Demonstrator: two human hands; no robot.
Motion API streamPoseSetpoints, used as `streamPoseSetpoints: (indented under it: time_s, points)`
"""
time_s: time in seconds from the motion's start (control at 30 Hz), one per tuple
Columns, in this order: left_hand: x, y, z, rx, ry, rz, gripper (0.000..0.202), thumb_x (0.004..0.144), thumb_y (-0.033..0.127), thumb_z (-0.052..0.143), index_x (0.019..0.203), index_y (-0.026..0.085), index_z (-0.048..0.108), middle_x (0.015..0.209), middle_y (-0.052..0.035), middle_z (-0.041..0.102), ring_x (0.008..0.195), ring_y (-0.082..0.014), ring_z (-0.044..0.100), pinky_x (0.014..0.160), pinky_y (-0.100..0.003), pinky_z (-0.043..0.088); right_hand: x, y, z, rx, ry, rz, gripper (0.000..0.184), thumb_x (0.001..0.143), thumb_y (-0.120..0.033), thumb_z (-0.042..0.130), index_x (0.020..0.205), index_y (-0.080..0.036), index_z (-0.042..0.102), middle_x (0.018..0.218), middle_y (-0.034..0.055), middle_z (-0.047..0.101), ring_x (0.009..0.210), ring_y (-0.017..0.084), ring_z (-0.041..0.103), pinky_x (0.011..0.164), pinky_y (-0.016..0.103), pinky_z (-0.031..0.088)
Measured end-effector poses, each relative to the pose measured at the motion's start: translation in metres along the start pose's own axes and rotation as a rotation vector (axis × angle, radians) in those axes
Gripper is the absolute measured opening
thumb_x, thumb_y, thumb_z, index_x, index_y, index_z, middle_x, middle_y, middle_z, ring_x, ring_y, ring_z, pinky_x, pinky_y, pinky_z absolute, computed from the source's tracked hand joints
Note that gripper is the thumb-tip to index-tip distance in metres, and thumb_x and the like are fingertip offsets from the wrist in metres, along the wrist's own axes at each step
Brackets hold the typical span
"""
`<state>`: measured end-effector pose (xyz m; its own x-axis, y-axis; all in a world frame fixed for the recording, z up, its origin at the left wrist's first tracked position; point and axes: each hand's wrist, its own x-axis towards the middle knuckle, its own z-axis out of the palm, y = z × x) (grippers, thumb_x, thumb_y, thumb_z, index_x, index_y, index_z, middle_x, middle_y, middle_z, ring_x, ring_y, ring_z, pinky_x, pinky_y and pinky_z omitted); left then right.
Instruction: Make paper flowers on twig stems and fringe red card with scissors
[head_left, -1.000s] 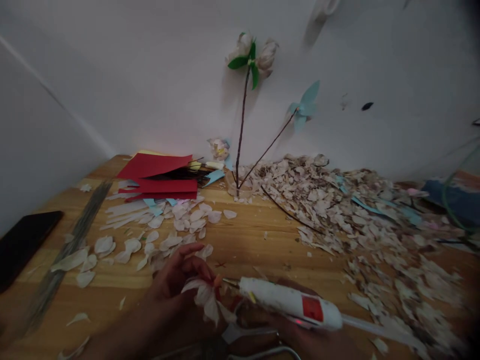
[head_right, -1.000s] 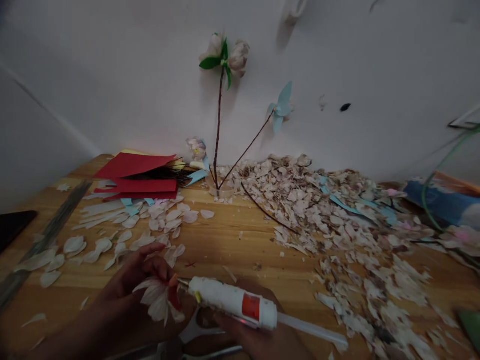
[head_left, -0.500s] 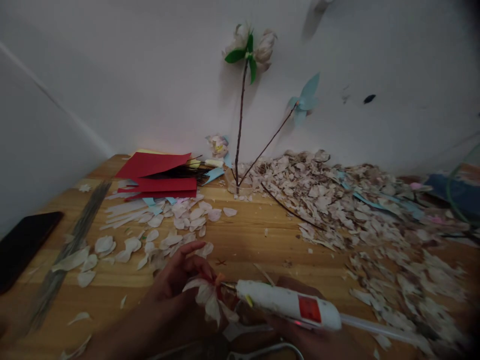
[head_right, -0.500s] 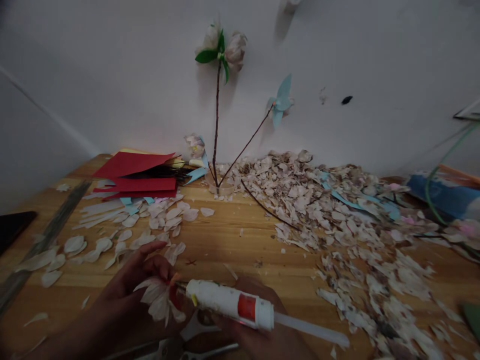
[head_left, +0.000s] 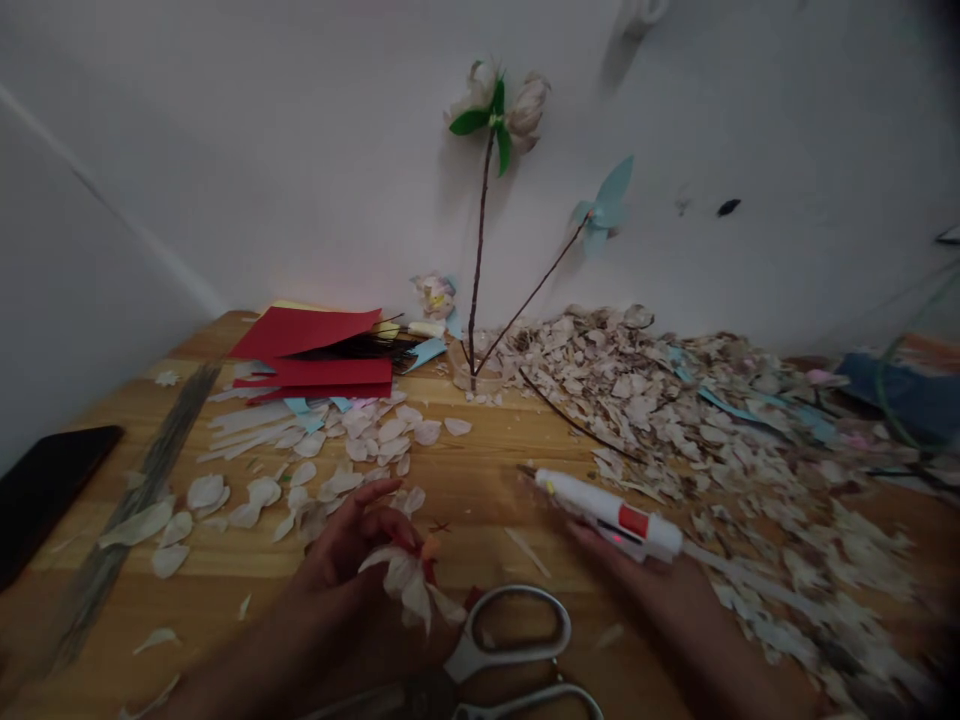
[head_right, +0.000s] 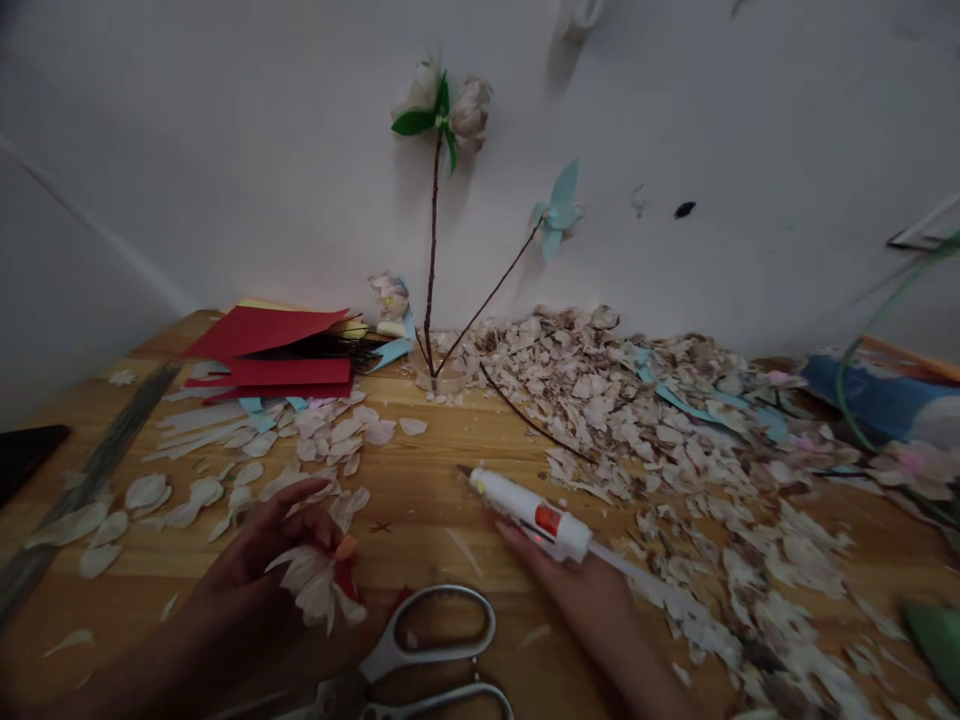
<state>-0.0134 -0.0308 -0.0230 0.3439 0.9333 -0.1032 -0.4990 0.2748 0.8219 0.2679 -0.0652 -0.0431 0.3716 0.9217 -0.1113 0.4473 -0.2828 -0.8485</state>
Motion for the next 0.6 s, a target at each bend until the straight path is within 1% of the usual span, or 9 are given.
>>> streamPoseSetpoints:
  time_s: [0.07,0.17,0.33,0.4,0.47,0.5,0.53,0.57,0.6]
  points:
    - [0.0,0.002,0.0,0.003,0.018,-0.007,0.049,0.065,0.019,0.078,0.109,0.031,0.06,0.076,0.001,0.067,0.064,-0.0136,0.064,0.054,-0.019,0.048,0.015,0.007,-0.005,-0.036,0.023,0.002,0.044,0.067,-0.054,0.064,0.092,-0.019,0.072,0.094,0.0072,0.075,0.094,0.031,0.067,0.084,0.042,0.052]
    - [0.0,0.003,-0.002,0.019,0.046,-0.012,0.05,0.066,0.014,0.076,0.11,0.031,0.059,0.076,0.0019,0.066,0.062,-0.013,0.063,0.053,-0.019,0.048,0.029,0.012,-0.01,-0.1,0.037,-0.044,0.045,0.067,-0.054,0.062,0.091,-0.018,0.071,0.091,0.0079,0.075,0.09,0.031,0.068,0.082,0.042,0.051]
    - [0.001,0.003,-0.011,0.032,0.043,0.029,0.052,0.067,0.011,0.073,0.113,0.031,0.057,0.08,0.0011,0.067,0.063,-0.014,0.064,0.056,-0.022,0.05,0.037,0.01,-0.01,-0.241,0.022,-0.128,0.048,0.068,-0.055,0.06,0.094,-0.016,0.07,0.09,0.008,0.074,0.085,0.03,0.067,0.078,0.04,0.051]
    - [0.002,0.002,-0.015,0.043,0.015,0.044,0.052,0.067,0.01,0.073,0.112,0.03,0.058,0.082,0.0002,0.067,0.065,-0.0147,0.064,0.057,-0.022,0.05,0.032,0.011,-0.019,-0.3,0.01,-0.164,0.048,0.069,-0.055,0.059,0.097,-0.017,0.069,0.093,0.0078,0.074,0.086,0.03,0.066,0.078,0.041,0.05]
    - [0.003,0.002,-0.018,0.032,-0.002,0.059,0.051,0.068,0.011,0.073,0.113,0.03,0.057,0.082,0.0002,0.067,0.066,-0.0154,0.065,0.057,-0.023,0.05,0.018,0.017,-0.038,-0.37,0.016,-0.189,0.051,0.067,-0.056,0.062,0.1,-0.017,0.068,0.097,0.0102,0.072,0.091,0.034,0.064,0.08,0.046,0.049]
    - [0.004,0.002,-0.019,0.023,-0.006,0.073,0.049,0.069,0.013,0.073,0.113,0.03,0.057,0.081,0.0001,0.067,0.065,-0.0154,0.065,0.057,-0.023,0.05,0.008,0.024,-0.05,-0.413,0.024,-0.197,0.054,0.063,-0.055,0.066,0.1,-0.015,0.068,0.099,0.0135,0.071,0.093,0.038,0.062,0.081,0.051,0.047]
    - [0.004,0.003,-0.019,0.019,-0.01,0.087,0.046,0.071,0.015,0.072,0.112,0.029,0.058,0.081,0.0,0.067,0.065,-0.0151,0.065,0.057,-0.023,0.05,-0.003,0.032,-0.063,-0.476,0.051,-0.209,0.056,0.061,-0.054,0.069,0.102,-0.016,0.067,0.105,0.0159,0.068,0.101,0.042,0.058,0.087,0.055,0.043]
    - [0.005,0.003,-0.02,0.019,-0.012,0.097,0.044,0.072,0.016,0.072,0.112,0.029,0.058,0.08,0.0001,0.067,0.064,-0.0147,0.065,0.058,-0.022,0.049,-0.014,0.04,-0.075,-0.613,0.09,-0.257,0.057,0.067,-0.054,0.064,0.109,-0.017,0.065,0.113,0.0169,0.065,0.106,0.042,0.055,0.089,0.057,0.042]
    - [0.005,0.003,-0.02,0.026,-0.011,0.103,0.043,0.072,0.017,0.072,0.112,0.029,0.058,0.08,0.0002,0.067,0.065,-0.0143,0.065,0.059,-0.022,0.049,-0.025,0.047,-0.084,-0.717,0.163,-0.265,0.054,0.068,-0.055,0.062,0.106,-0.017,0.066,0.107,0.0179,0.067,0.1,0.043,0.059,0.083,0.059,0.045]
